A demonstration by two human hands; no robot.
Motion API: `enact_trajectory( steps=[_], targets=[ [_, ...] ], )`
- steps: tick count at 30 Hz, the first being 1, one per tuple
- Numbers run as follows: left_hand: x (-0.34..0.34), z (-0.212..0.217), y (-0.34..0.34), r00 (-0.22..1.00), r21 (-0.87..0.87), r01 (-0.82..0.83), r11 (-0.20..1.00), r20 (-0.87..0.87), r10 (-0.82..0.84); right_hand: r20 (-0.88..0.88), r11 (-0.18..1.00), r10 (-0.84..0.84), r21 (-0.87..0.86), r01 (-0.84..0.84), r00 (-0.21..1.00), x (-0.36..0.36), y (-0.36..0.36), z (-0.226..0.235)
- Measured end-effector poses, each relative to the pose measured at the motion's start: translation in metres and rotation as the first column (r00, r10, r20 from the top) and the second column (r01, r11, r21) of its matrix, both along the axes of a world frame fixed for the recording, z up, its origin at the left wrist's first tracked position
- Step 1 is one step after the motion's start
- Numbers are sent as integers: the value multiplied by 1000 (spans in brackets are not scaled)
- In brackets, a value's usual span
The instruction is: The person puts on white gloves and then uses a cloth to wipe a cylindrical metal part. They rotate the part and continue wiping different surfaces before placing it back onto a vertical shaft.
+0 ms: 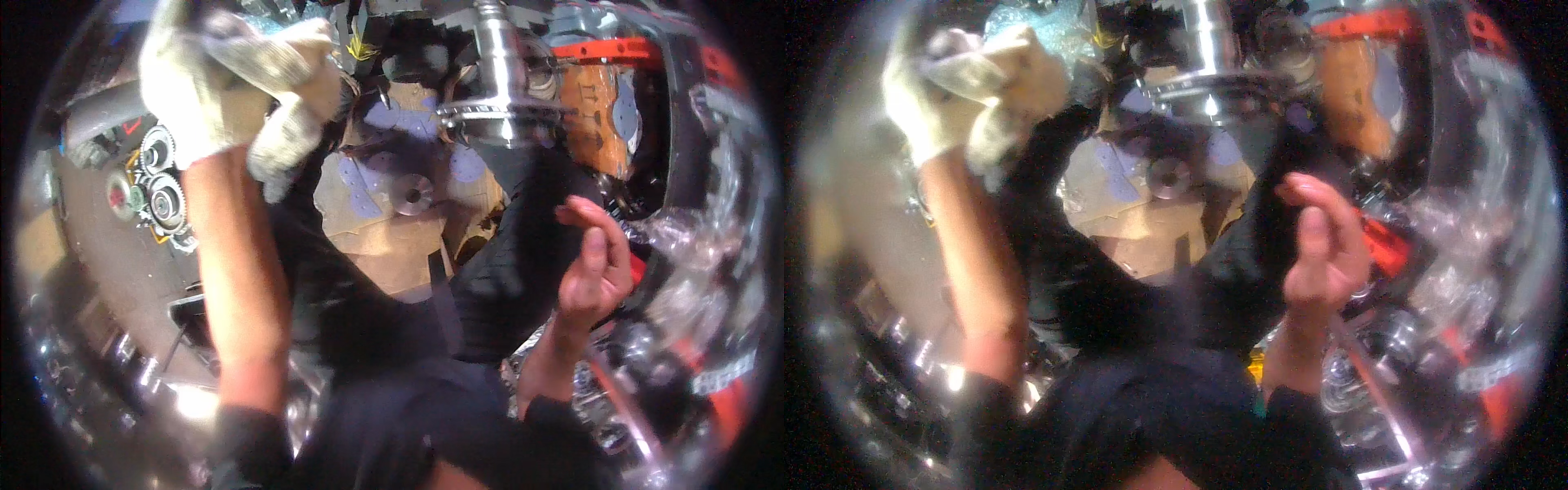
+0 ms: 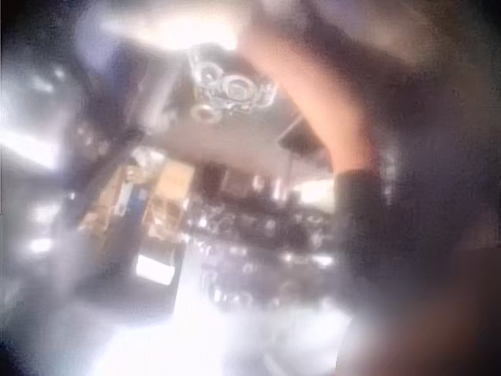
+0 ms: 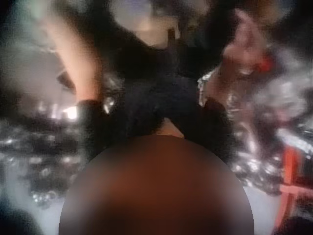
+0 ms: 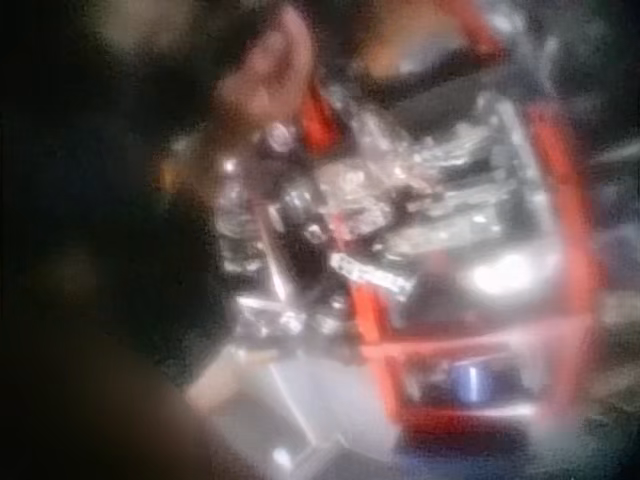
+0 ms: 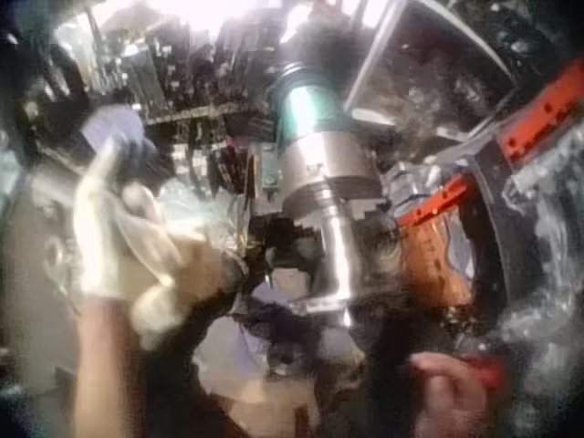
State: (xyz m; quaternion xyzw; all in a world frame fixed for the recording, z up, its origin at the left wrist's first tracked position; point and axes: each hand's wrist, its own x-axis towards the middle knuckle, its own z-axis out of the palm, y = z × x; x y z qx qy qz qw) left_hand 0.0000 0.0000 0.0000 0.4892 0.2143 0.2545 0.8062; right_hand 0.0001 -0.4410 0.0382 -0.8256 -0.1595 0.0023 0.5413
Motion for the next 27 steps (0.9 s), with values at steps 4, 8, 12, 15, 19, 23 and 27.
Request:
enact_trajectory(
  steps=[4,8,12,15,19,23,27],
  targets=[
    [-21,-24,-105,942,-190,-291,938,-225,247,-153,993,26,115,-8,988,-41,11,-6],
    [-54,-68,-193,910,-479,-272,834,-410,62,-196,994,30,109,-8,980,-54,6,-6],
    [-66,-130,-216,805,-235,62,970,-563,-188,-380,987,77,159,-17,922,-66,-9,-5],
    [-58,-159,-219,908,-743,-31,669,-301,-292,-420,981,156,170,-91,894,-70,-19,-7],
    [-72,-195,-218,895,-774,175,608,-133,-427,-553,982,186,123,-141,812,-84,-18,-21],
    [-80,-189,-214,750,208,662,720,-203,-630,-532,976,216,138,-168,818,-107,-13,-44],
    [-104,-103,-244,828,-248,390,887,-328,-456,-475,990,129,9,-142,870,-121,-15,-65]
  ],
)
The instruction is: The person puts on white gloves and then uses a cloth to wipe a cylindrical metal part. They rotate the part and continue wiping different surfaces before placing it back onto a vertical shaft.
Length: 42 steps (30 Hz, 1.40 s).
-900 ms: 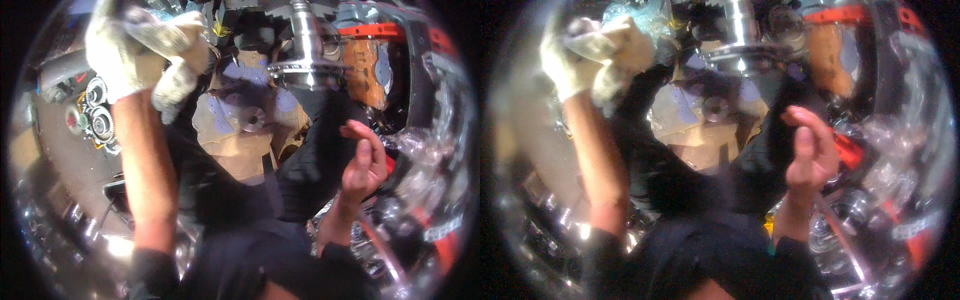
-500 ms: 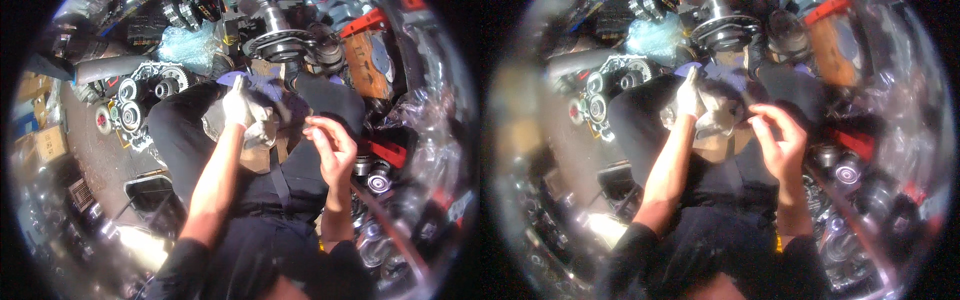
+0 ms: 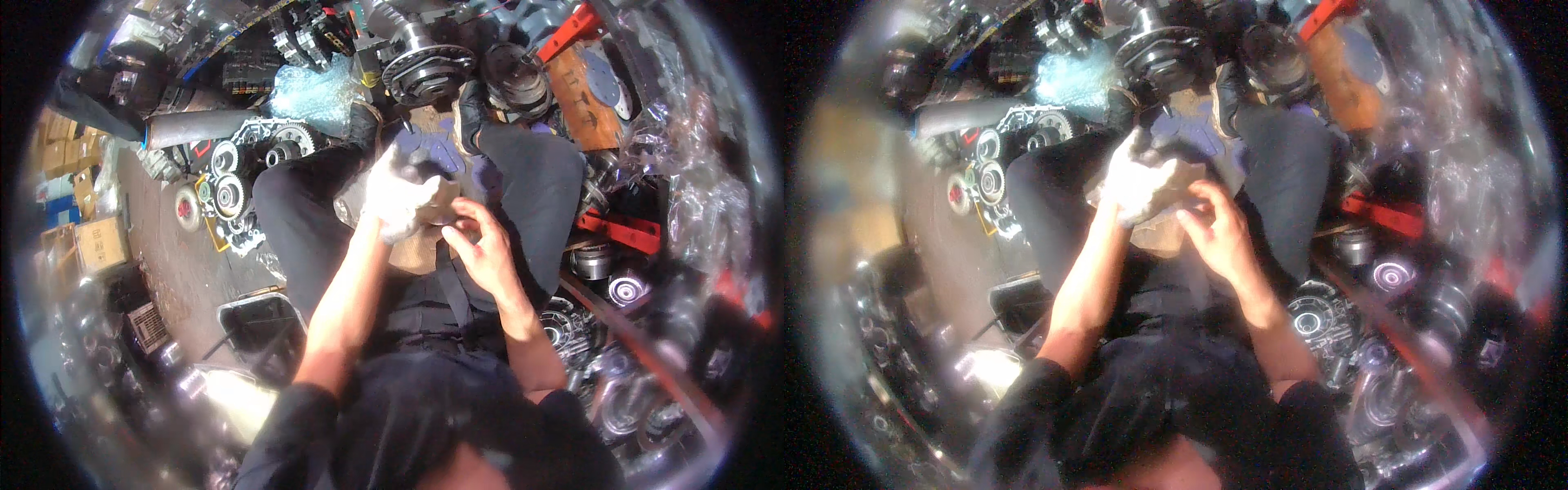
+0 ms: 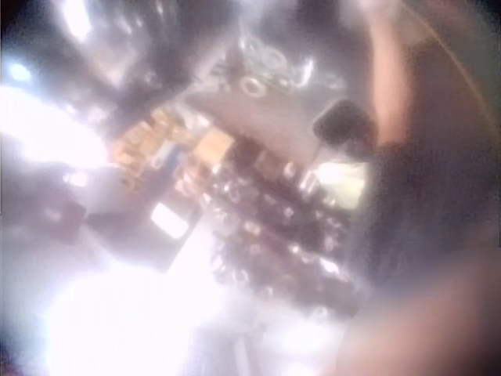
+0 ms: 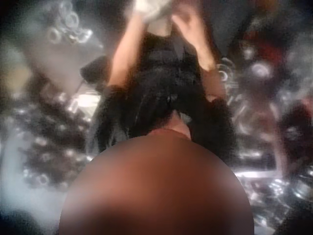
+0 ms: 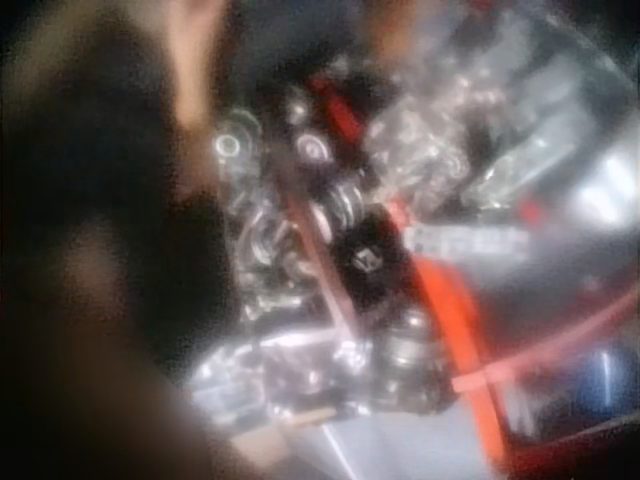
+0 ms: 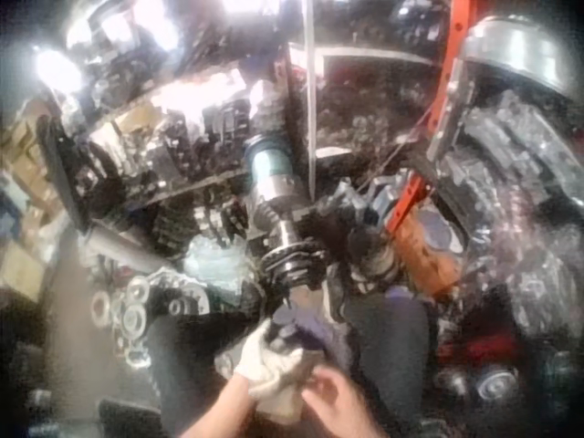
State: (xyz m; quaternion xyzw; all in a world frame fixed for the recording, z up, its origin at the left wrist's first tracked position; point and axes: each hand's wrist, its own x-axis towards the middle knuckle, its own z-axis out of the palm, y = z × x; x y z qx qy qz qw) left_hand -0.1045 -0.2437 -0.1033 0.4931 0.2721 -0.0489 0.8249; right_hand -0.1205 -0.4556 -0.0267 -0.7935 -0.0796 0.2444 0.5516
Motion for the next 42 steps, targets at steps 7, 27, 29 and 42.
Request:
enact_trajectory(
  steps=[7,27,29,42],
  targets=[
    [-44,104,-8,917,29,-165,986,373,143,-539,788,109,559,257,836,23,4,-21],
    [-56,172,9,942,783,-5,622,213,-260,494,984,33,134,-114,869,52,21,51],
    [-60,174,2,927,771,143,620,114,-356,555,980,88,102,-173,827,50,29,48],
    [-66,147,-7,949,588,281,758,-54,-311,-48,984,39,173,-30,998,38,16,23]
  ],
)
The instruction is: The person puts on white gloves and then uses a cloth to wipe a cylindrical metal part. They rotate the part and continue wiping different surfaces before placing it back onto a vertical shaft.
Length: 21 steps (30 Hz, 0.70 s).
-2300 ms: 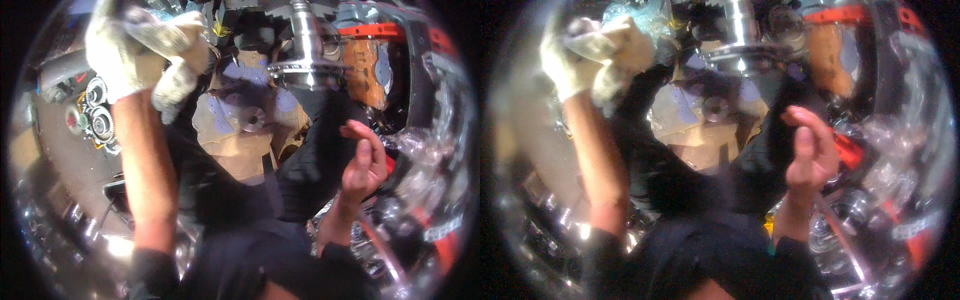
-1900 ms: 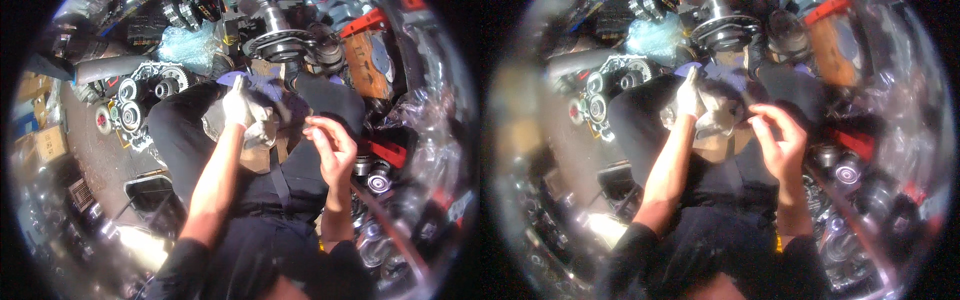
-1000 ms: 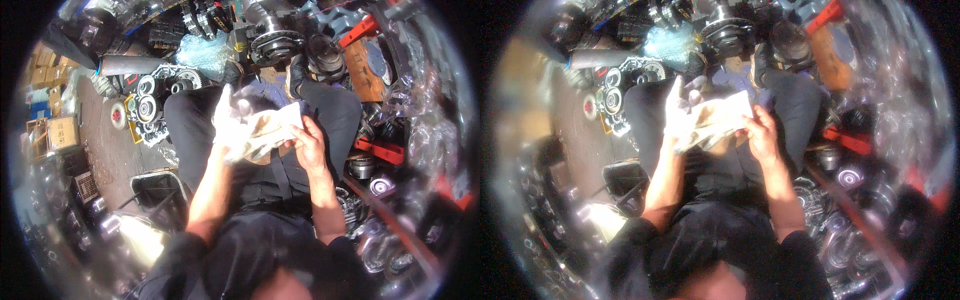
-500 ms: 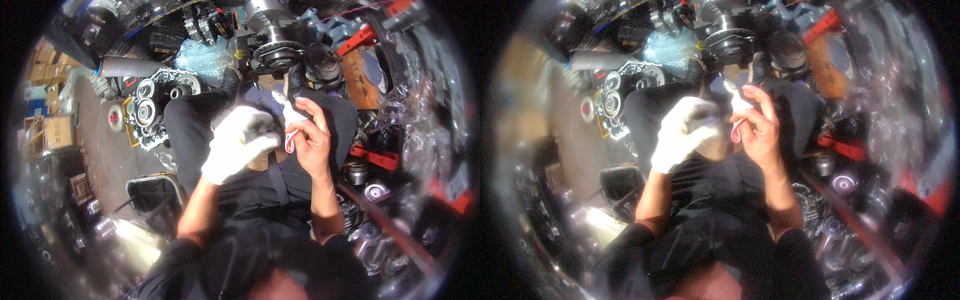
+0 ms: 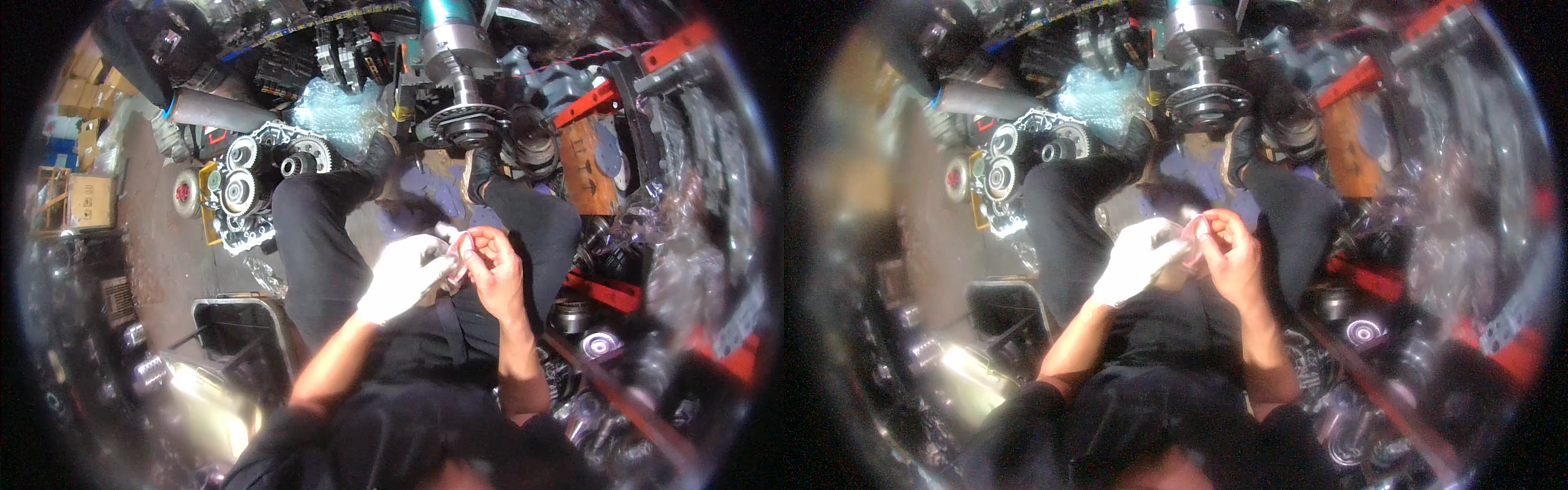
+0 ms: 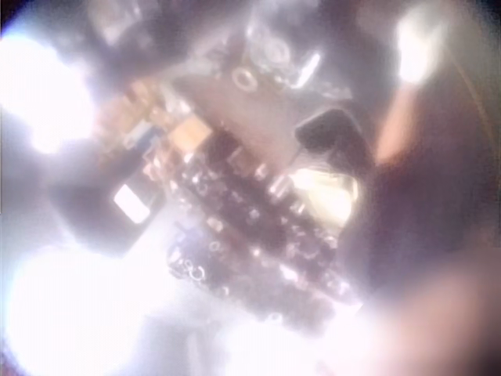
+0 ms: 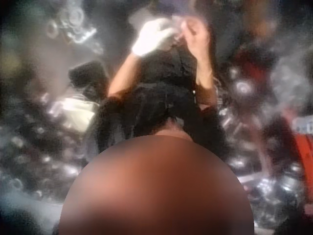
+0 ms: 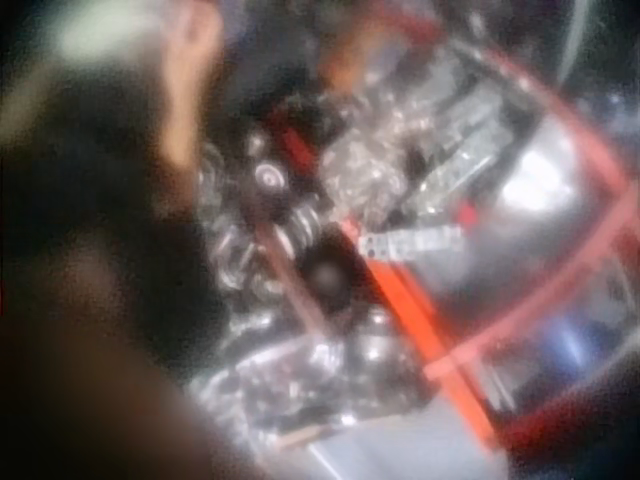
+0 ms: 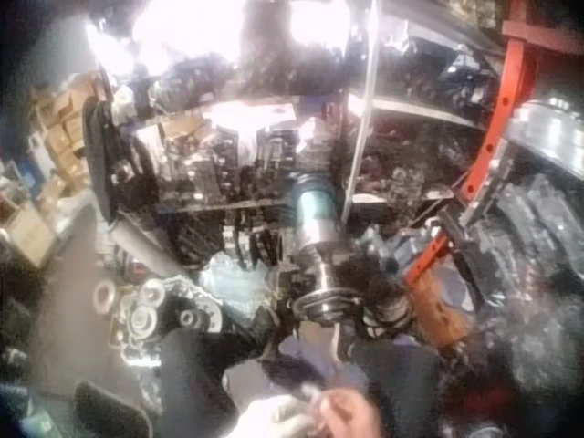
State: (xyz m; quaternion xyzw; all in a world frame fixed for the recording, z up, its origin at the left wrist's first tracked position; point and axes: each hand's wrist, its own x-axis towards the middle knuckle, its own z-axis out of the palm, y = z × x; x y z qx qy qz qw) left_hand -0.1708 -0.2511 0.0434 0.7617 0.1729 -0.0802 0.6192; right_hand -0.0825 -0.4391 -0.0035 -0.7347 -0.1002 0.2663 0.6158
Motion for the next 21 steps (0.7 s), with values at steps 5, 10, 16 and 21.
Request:
enact_trajectory(
  steps=[5,10,16,21],
  targets=[
    [3,-28,-4,985,200,-170,965,20,170,408,961,14,-257,101,913,2,5,19],
    [2,-33,-7,969,87,-224,971,123,213,532,971,163,-234,-41,831,-19,29,45],
    [8,-29,2,891,-52,-411,910,188,413,409,867,411,-453,-210,815,-23,32,11],
    [-4,-42,-14,938,302,-315,900,241,248,374,658,707,-659,-364,601,-14,24,-29]
  ],
)
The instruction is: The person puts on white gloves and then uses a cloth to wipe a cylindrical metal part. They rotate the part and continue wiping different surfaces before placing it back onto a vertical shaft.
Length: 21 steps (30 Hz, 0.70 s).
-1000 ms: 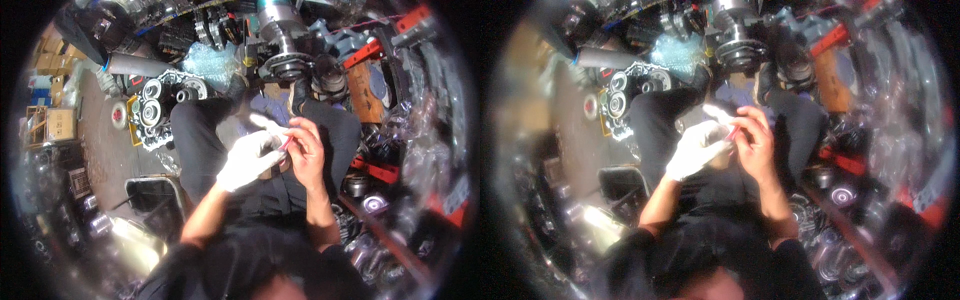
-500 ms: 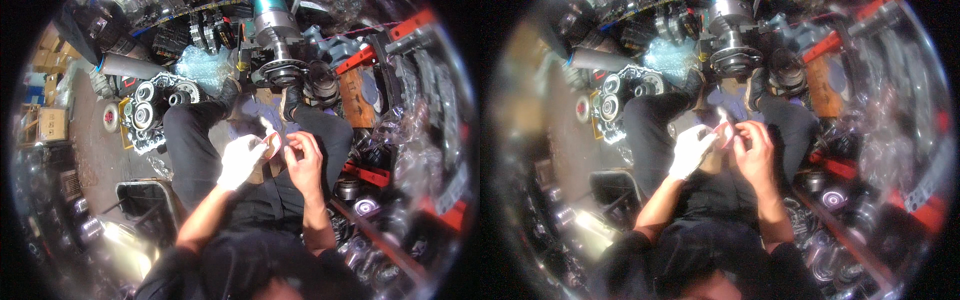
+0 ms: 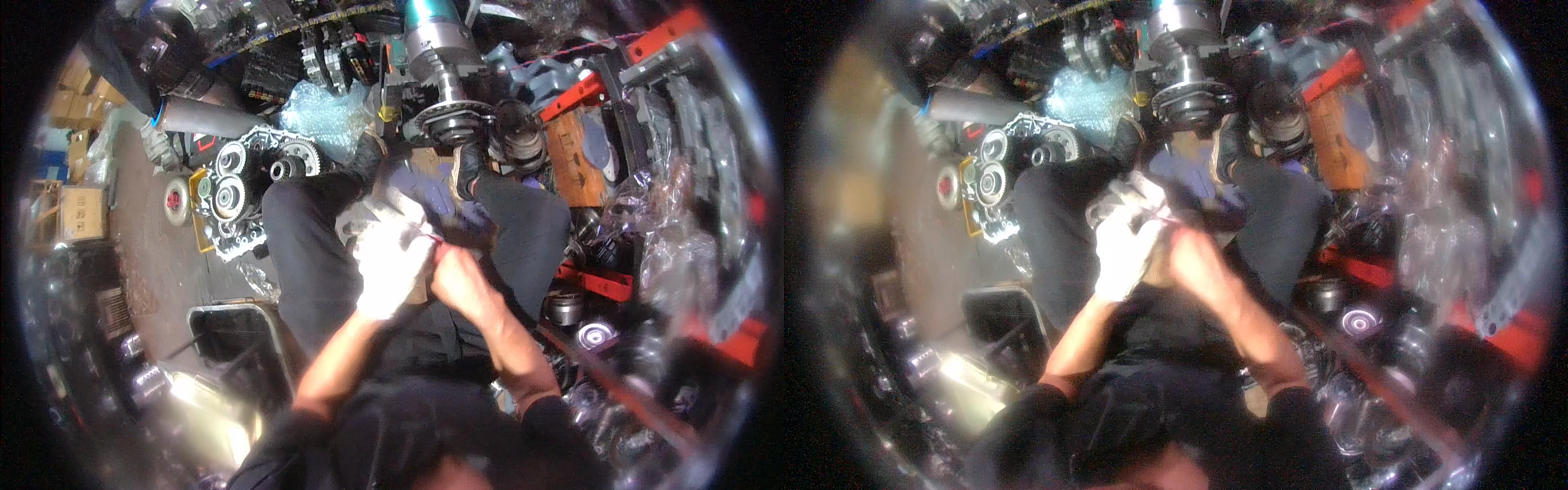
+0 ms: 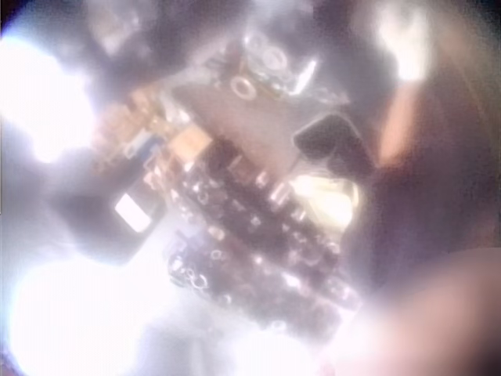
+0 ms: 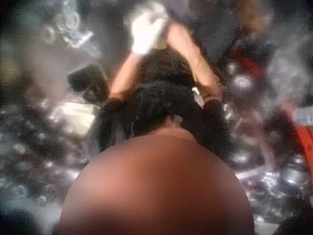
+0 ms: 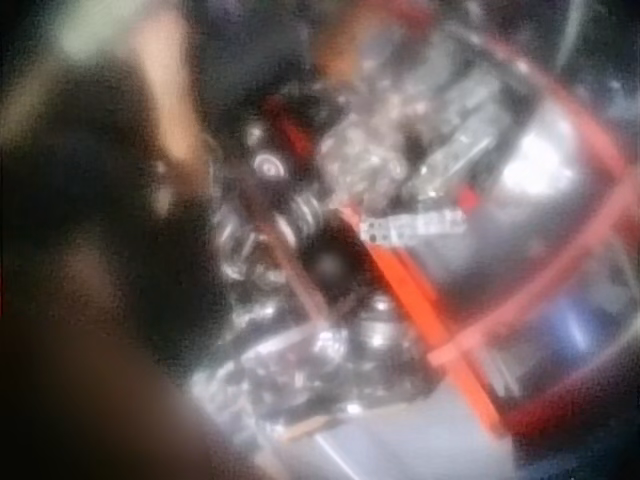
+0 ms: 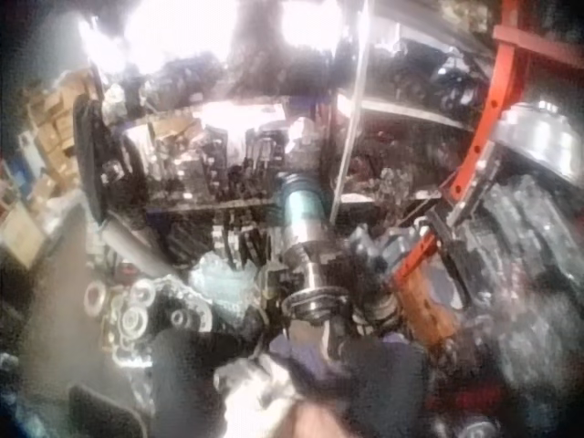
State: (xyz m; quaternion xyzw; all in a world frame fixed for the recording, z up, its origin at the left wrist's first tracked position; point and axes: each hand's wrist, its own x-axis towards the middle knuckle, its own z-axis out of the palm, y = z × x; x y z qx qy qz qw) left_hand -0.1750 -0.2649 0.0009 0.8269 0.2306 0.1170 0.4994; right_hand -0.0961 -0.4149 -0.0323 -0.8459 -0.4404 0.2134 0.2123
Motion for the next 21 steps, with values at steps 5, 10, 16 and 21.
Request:
enact_trajectory(
  steps=[5,10,16,21],
  targets=[
    [10,-16,-21,977,195,132,972,143,-161,-932,581,-87,240,778,352,36,5,-20],
    [12,-24,-15,897,-34,440,897,-27,-441,-997,378,70,57,924,33,19,-10,-49],
    [-3,-24,-20,840,-108,542,834,101,-533,-989,574,113,-17,819,-99,7,-18,-60],
    [3,-11,-26,846,-100,514,852,-108,-523,-988,668,156,92,739,-17,7,12,-10]
  ],
)
